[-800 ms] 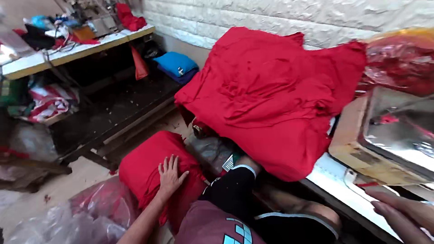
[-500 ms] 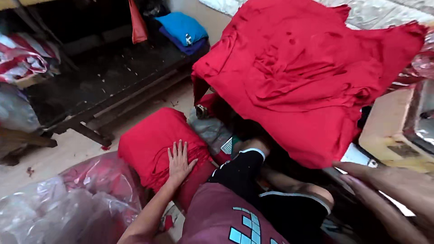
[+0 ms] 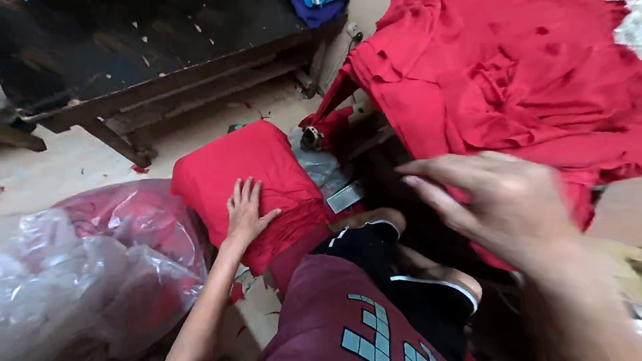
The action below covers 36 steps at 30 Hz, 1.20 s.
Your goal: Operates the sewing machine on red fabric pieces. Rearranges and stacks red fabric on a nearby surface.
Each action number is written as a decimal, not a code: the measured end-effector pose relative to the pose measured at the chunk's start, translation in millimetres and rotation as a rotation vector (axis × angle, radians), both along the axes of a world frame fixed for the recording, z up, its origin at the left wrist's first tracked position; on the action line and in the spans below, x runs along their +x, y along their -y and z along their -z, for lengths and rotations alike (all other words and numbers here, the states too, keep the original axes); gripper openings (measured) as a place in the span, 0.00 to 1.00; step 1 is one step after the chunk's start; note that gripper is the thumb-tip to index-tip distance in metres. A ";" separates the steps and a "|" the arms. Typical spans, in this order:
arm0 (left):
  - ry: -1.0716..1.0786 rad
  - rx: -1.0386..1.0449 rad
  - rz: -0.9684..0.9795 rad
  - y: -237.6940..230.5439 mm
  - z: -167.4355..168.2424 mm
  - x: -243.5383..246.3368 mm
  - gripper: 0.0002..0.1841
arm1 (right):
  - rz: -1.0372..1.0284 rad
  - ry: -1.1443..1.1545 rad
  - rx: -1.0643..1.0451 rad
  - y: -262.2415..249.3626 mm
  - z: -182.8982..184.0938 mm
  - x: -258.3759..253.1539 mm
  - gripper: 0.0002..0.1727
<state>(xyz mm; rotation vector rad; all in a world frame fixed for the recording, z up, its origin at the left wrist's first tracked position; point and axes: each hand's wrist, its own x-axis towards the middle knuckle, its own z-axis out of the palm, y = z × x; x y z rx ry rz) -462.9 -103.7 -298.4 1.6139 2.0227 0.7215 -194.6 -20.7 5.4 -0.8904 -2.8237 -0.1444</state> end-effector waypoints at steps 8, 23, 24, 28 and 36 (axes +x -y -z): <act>0.092 -0.063 -0.079 64.5 32.1 -10.6 0.60 | -0.021 0.371 -0.570 -62.8 233.0 -76.0 0.28; -0.076 -0.179 0.098 67.2 -20.5 20.6 0.32 | -0.090 0.413 -0.627 -48.3 222.0 -46.7 0.20; -0.139 -0.114 0.077 58.3 -24.0 17.5 0.37 | -0.102 0.419 -0.660 -41.9 212.0 -42.2 0.23; -0.241 0.262 -0.163 3.8 -23.5 11.9 0.25 | -0.165 0.061 -0.402 -26.3 119.0 -7.9 0.23; -0.368 -0.028 -0.083 -45.0 48.6 34.5 0.53 | 0.328 0.054 0.067 -128.9 -2.1 97.9 0.52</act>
